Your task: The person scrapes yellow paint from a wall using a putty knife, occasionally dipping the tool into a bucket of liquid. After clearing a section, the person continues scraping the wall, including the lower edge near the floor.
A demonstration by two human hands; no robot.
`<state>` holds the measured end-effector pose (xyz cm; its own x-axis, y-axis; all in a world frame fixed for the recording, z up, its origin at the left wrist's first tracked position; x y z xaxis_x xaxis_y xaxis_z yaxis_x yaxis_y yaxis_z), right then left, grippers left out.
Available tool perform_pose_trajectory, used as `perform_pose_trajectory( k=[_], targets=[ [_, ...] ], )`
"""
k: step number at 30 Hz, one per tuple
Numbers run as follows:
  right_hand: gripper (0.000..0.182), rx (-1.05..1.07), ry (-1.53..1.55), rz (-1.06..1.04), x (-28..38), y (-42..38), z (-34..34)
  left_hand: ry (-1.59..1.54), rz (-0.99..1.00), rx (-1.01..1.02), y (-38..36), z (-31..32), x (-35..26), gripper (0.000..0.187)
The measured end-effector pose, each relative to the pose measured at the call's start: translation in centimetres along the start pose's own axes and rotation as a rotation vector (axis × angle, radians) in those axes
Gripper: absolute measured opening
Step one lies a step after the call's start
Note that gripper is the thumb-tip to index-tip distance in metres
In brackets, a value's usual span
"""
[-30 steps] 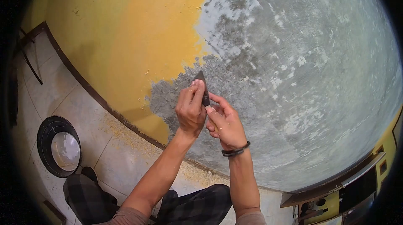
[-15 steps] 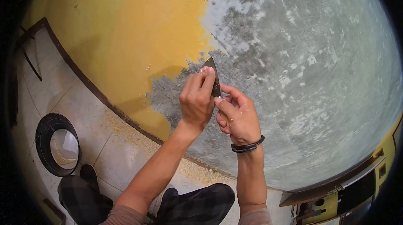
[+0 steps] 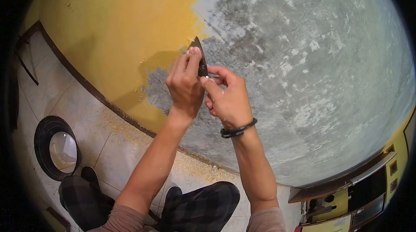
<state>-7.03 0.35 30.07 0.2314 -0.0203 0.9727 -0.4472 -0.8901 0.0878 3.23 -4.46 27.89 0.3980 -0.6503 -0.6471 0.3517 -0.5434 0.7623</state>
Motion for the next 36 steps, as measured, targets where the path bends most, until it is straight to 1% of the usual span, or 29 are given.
perform_pose_trajectory(
  k=[1,2,3,5,6,8,10,15,17,18,20,21,23,24,25,26,27,28,30,31,33,35,36],
  targets=[
    [0.028,-0.024,-0.033,-0.064,0.3,-0.4,0.0,-0.021,0.013,0.007,0.1,0.0,0.2,0.029],
    [0.029,-0.049,-0.21,-0.107,0.5,-1.0,-0.7,-0.017,0.019,0.011,-0.3,0.1,-0.3,0.028],
    [0.029,-0.038,-0.21,-0.117,0.1,-1.6,-1.1,-0.034,0.045,-0.05,-0.8,-0.2,-0.8,0.027],
    [0.03,-0.085,-0.688,-0.39,1.6,-3.1,-1.0,-0.046,0.052,-0.042,-1.1,0.1,-1.0,0.026],
    [0.03,-0.078,-0.695,-0.388,1.7,-3.2,-0.4,-0.044,0.043,-0.045,-1.1,0.0,-0.8,0.026],
    [0.031,-0.115,-0.814,-0.513,3.5,-4.5,1.7,-0.08,0.038,-0.026,-1.0,0.1,-0.6,0.026],
    [0.03,-0.121,-0.827,-0.527,4.4,-4.8,2.7,-0.095,0.041,-0.052,-0.9,0.0,-0.3,0.027],
    [0.027,-0.195,-0.889,-0.539,4.7,-3.9,1.5,-0.077,0.068,-0.119,-1.5,0.7,-0.9,0.028],
    [0.024,-0.188,-0.771,-0.561,4.4,-3.2,0.5,0.015,0.129,-0.156,-1.5,0.3,-1.6,0.028],
    [0.024,-0.197,-0.762,-0.549,3.5,-2.1,0.2,0.13,0.118,-0.127,-1.3,0.3,-1.4,0.025],
    [0.025,-0.126,-0.572,-0.793,2.5,-1.3,1.9,0.155,0.095,-0.088,0.4,-0.1,0.5,0.022],
    [0.027,-0.161,-0.608,-0.684,2.2,-1.3,2.5,0.149,0.113,-0.076,0.2,-0.5,-0.1,0.022],
    [0.028,-0.167,-0.812,-0.648,3.0,-2.7,3.1,0.037,0.061,0.069,0.5,-0.3,0.6,0.02],
    [0.028,-0.164,-0.8,-0.653,3.2,-3.1,2.6,0.044,0.106,0.049,-0.1,-0.2,-0.5,0.02],
    [0.028,-0.196,-0.812,-0.625,3.3,-3.3,1.4,0.028,0.113,-0.054,-0.7,0.0,-0.8,0.021],
    [0.029,-0.226,-0.83,-0.597,3.2,-3.3,0.8,0.029,0.113,-0.101,-1.4,0.5,-0.8,0.019],
    [0.029,-0.223,-0.835,-0.599,3.2,-3.1,1.3,0.028,0.108,-0.148,-1.3,0.2,-0.9,0.016],
    [0.029,-0.241,-0.852,-0.615,3.2,-3.2,1.7,0.026,0.091,-0.144,-1.3,0.1,-0.2,0.016],
    [0.029,-0.254,-0.852,-0.652,2.9,-3.0,2.5,0.076,0.112,-0.079,-0.9,0.3,0.3,0.026],
    [0.029,-0.275,-0.86,-0.685,2.5,-2.6,2.9,0.059,0.061,-0.054,-0.5,-0.1,0.7,0.023],
    [0.028,-0.244,-0.865,-0.681,2.6,-2.7,2.6,0.008,0.018,-0.055,-0.3,-0.4,0.7,0.024],
    [0.027,-0.268,-0.878,-0.693,3.8,-4.4,1.2,0.035,0.095,-0.022,-1.3,0.8,-0.8,0.026],
    [0.026,-0.288,-0.887,-0.712,4.3,-4.7,0.9,0.027,0.111,-0.089,-1.7,0.6,-1.7,0.027]
  ],
)
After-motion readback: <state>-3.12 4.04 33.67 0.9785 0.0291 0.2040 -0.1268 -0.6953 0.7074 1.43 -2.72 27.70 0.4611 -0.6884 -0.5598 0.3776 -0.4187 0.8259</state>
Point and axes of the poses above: each hand's wrist, its own y-axis towards the middle knuckle, its own z-axis out of the palm, x = y × z, the point moved 10 cm from there along y, towards the middle knuckle, and after that the axes turned 15 degrees about y, right-handed, at the moved point
